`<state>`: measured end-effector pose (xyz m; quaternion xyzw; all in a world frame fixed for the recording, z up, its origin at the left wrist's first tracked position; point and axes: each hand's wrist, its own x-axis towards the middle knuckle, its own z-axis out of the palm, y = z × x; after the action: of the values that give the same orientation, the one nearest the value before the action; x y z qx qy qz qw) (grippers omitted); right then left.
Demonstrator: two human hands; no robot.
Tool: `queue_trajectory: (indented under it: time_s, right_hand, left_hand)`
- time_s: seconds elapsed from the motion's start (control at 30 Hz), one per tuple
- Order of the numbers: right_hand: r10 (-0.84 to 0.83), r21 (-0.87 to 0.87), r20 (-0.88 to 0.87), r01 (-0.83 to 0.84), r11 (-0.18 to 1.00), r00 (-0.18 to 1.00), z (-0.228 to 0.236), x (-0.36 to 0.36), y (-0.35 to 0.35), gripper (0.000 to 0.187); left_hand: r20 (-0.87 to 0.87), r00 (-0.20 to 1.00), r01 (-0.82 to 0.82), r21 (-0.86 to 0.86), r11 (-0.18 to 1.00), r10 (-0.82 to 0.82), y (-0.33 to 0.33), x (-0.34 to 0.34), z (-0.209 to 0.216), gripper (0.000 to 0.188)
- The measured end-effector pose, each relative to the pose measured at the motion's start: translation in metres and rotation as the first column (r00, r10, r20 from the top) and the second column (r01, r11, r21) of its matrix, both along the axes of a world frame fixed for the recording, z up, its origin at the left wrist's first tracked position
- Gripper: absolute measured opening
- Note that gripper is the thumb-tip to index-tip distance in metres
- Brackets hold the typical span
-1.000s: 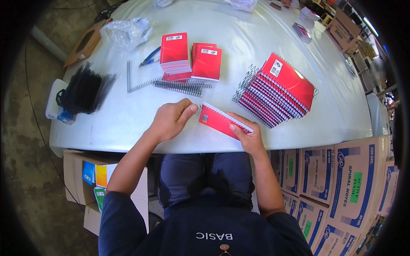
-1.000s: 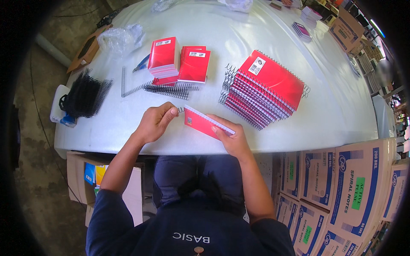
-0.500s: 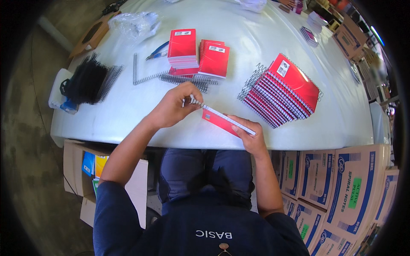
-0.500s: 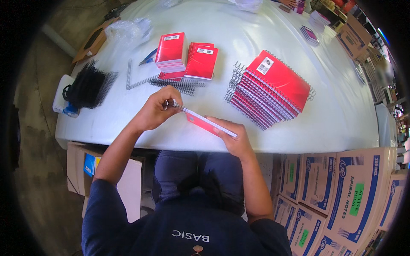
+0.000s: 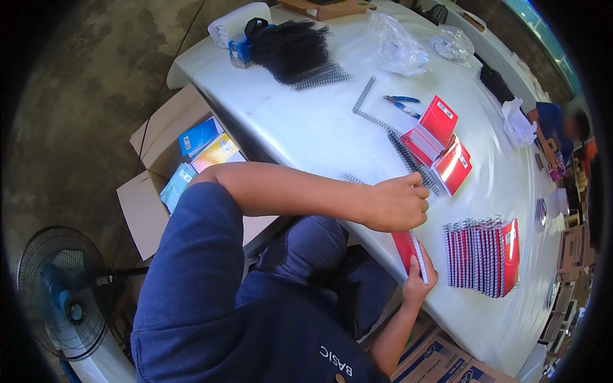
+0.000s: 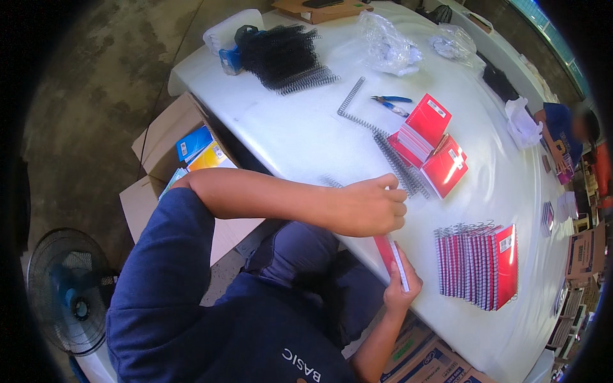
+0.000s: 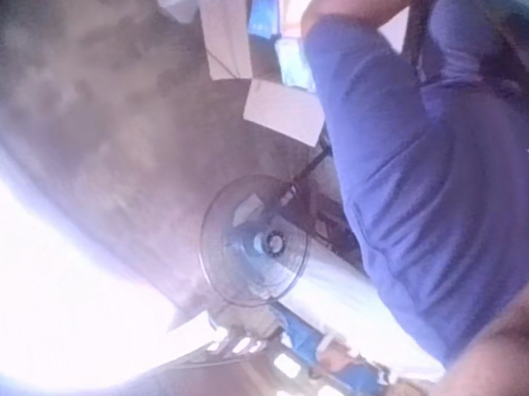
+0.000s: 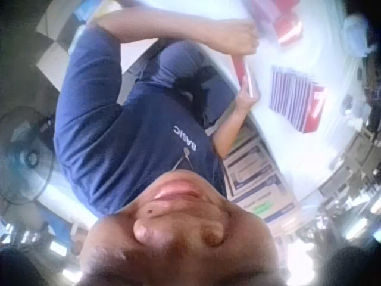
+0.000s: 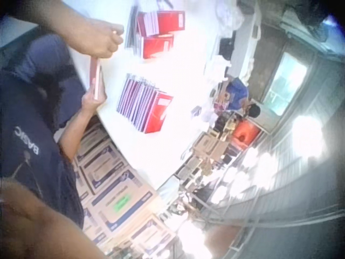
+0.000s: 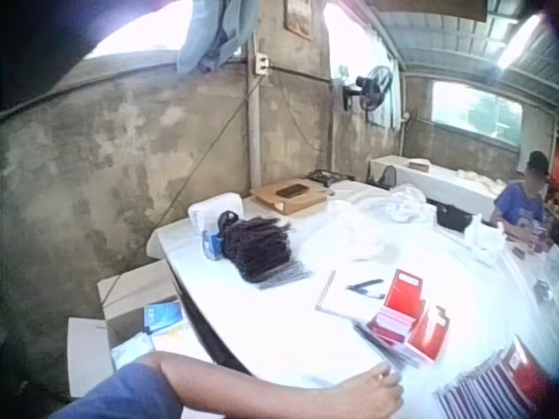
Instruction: The person takes a spiral coil and threads it into the pre-punched holes of red notebooks by hand, repeating the process for several notebooks and stacking them.
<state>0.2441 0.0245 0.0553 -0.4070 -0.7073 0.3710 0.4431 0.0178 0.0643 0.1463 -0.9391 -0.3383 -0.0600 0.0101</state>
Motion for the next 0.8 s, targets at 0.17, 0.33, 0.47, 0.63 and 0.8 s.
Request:
queue_trajectory:
  time_s: [0.17,0.33,0.47,0.63,0.8]
  right_hand:
    - [-0.065,0.061,-0.011,0.066,0.996,0.998,0.000,-0.010,0.000,0.025]
    - [-0.119,0.104,-0.065,0.125,0.987,0.991,0.000,-0.022,-0.002,0.024]
    - [0.008,0.252,0.024,-0.014,0.968,1.000,0.001,-0.033,-0.008,0.030]
    - [-0.064,0.318,0.011,0.058,0.946,0.998,-0.002,-0.030,-0.005,0.036]
    - [0.090,0.417,0.018,-0.089,0.905,0.996,0.000,-0.037,-0.007,0.044]
  left_hand:
    - [0.297,0.941,-0.266,0.348,0.899,0.163,-0.008,0.006,-0.027,0.062]
    - [0.203,0.978,-0.116,0.329,0.937,0.049,-0.072,-0.013,-0.104,0.098]
    - [0.550,0.744,-0.641,0.427,0.638,0.379,-0.012,-0.013,-0.046,0.100]
    - [0.222,0.973,0.008,0.230,0.973,-0.061,-0.079,-0.016,-0.130,0.101]
    - [0.535,0.833,-0.387,0.379,0.841,0.142,-0.022,-0.005,-0.090,0.110]
